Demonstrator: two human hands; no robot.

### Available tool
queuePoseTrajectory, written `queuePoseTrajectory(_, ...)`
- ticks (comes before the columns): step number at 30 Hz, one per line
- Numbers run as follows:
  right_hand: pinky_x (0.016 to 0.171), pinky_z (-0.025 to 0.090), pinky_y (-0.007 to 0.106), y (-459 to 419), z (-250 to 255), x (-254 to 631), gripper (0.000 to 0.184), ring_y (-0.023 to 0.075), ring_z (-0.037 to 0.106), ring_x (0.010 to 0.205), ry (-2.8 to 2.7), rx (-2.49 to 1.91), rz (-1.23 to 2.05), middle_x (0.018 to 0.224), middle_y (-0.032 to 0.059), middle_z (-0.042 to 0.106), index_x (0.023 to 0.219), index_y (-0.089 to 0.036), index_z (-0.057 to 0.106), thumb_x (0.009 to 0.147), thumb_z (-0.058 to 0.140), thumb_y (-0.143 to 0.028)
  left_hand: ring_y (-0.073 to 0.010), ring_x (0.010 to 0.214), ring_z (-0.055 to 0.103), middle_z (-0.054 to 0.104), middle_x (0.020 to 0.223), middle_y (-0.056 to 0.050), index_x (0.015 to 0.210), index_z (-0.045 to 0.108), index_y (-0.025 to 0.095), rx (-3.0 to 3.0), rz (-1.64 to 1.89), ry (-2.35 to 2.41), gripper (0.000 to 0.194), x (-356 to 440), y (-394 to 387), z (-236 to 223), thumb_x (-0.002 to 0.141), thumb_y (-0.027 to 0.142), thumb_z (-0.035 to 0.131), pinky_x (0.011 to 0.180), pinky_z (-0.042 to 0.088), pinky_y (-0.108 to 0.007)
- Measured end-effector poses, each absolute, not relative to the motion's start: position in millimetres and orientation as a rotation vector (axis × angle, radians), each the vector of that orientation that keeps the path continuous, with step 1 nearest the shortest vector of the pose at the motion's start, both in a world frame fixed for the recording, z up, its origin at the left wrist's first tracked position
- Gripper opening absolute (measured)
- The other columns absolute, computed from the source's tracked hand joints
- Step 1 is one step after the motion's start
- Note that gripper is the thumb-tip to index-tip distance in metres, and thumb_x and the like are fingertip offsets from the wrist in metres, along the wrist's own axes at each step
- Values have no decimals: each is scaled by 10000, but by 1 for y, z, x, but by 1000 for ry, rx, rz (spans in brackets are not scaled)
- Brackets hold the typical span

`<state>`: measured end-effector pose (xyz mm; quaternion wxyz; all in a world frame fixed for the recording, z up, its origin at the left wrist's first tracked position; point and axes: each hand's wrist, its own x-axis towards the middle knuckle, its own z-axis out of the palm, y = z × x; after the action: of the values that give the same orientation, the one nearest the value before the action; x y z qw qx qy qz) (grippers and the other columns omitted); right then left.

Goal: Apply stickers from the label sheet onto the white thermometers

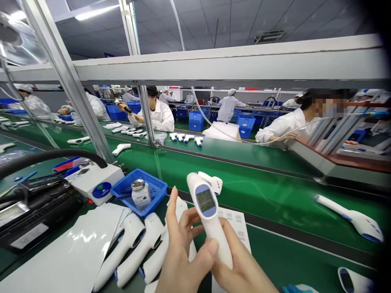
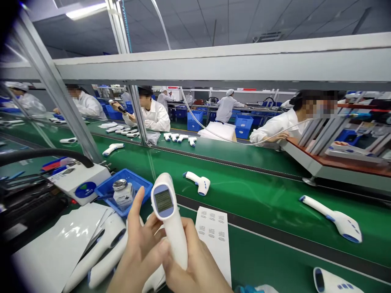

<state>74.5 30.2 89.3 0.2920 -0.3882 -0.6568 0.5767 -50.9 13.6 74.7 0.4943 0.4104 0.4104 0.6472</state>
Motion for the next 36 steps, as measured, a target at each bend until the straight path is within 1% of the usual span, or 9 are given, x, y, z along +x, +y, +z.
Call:
queuePoseTrajectory(3,800,502,384,37,81,72,598,281,633,918,-2051,-933,1576,1078,63,670,1355,-338,489,791,654,-453,-235,936,648,610,1031,-51,1497,-22,379,913,1568,1081,900,-59,13,76,870,327,623,878,500,-426)
queuePoseTrajectory(6,917,470,407,81,61,76,493,285,605,1033,-2301,-864,1401,1190,85,628,1278,-283,567,837,593,-503,-192,916,622,569,1081,-51,1494,114,376,897,1572,1222,725,-72,14,72,919,326,553,892,510,-379)
queuePoseTrajectory(11,1025,367,490,206,7,69,750,395,396,1302,-2024,-1900,549,1376,262,439,1376,-85,380,816,585,-542,-147,805,541,428,1306,-65,1490,140,389,866,1553,1398,725,-92,16,70,900,320,556,734,562,-307)
queuePoseTrajectory(15,932,420,527,267,-24,51,904,463,482,1218,-1898,-2103,653,1301,379,453,1345,31,335,764,595,-611,-114,635,464,493,1111,-55,1501,41,383,825,1507,1416,779,-100,15,76,899,266,521,595,532,-266)
queuePoseTrajectory(23,842,476,459,292,-27,35,882,406,577,1131,-1884,-2012,841,1243,325,550,1373,-25,293,667,721,-336,-123,600,439,478,826,11,1504,32,364,897,1484,1362,858,-106,17,84,820,161,507,497,470,-219)
queuePoseTrajectory(27,783,500,406,280,-12,76,880,342,630,1028,-1859,-1866,871,1202,252,598,1418,-52,215,709,677,-296,-132,542,482,530,773,12,1520,53,303,1195,1134,1493,899,-110,71,95,773,173,537,489,455,-248)
queuePoseTrajectory(31,719,511,343,242,6,131,829,269,644,912,-1834,-1747,895,1129,169,622,1396,-109,275,682,678,-228,-273,869,633,522,1247,-187,1530,19,230,1298,969,1653,1038,-102,167,107,698,134,633,718,505,-376)
queuePoseTrajectory(34,646,512,297,199,18,164,785,201,635,778,-1800,-1696,939,985,81,640,1369,-140,321,663,665,-174,-421,1281,411,274,1467,-301,1519,-54,138,1317,896,1630,1177,-76,208,105,632,132,719,914,429,-446)
queuePoseTrajectory(36,590,503,277,170,25,178,793,162,611,678,-1791,-1655,999,910,33,629,1380,-162,306,666,651,-160,-406,1330,365,348,1449,-265,1519,62,159,1356,798,1499,1099,-53,206,97,659,210,744,933,419,-434)
